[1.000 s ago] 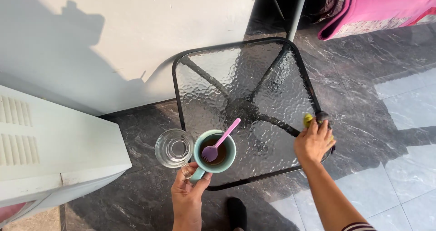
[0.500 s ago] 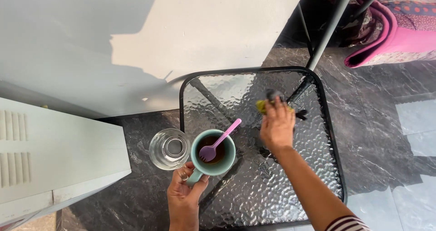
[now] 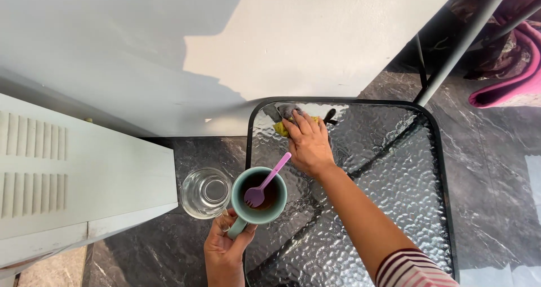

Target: The person is cleaning the dining table and organizing objects onto a tray, then moving items between the dining area and kitchen.

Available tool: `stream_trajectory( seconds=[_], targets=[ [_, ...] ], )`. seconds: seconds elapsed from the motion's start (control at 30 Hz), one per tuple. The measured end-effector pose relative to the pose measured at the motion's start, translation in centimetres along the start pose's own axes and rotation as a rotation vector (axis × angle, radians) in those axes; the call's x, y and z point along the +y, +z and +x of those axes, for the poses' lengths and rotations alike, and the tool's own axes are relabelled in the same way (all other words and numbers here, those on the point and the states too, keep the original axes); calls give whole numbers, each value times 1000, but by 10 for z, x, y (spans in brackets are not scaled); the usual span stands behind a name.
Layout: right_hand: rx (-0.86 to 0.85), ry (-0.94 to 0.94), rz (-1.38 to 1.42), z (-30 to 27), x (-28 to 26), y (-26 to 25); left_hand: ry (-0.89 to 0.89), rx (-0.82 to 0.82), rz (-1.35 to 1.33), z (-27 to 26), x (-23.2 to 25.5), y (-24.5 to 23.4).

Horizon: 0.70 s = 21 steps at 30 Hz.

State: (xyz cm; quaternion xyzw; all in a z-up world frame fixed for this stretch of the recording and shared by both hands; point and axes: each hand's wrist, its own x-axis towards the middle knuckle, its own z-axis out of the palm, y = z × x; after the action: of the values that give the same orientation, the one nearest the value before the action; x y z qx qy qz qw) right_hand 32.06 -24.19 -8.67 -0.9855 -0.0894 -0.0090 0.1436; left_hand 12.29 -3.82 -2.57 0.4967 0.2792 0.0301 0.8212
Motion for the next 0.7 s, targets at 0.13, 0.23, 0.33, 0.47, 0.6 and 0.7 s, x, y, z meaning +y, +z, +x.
stream_trajectory(
  seconds=[0.13,0.23,0.33,0.47,0.6,0.7],
  targets=[
    [-10,-70,85,26,-40,9,-54,66,83,-4,6,-18],
    [-10,-188,92,-17,-63,15,-77,63,39,-11,13,-24],
    [-28,-535,100,-101,-85,3,-40,57,-14,-17,26,-31],
    [-336,-816,453,-216,-92,-3,-15,57,-34,-26,31,-53],
    [-654,-500,626,-222,-81,-18,13,28,-16,-39,36,-72],
    [7,-221,440,-146,-69,-47,-11,30,12,-54,45,-76]
  ],
)
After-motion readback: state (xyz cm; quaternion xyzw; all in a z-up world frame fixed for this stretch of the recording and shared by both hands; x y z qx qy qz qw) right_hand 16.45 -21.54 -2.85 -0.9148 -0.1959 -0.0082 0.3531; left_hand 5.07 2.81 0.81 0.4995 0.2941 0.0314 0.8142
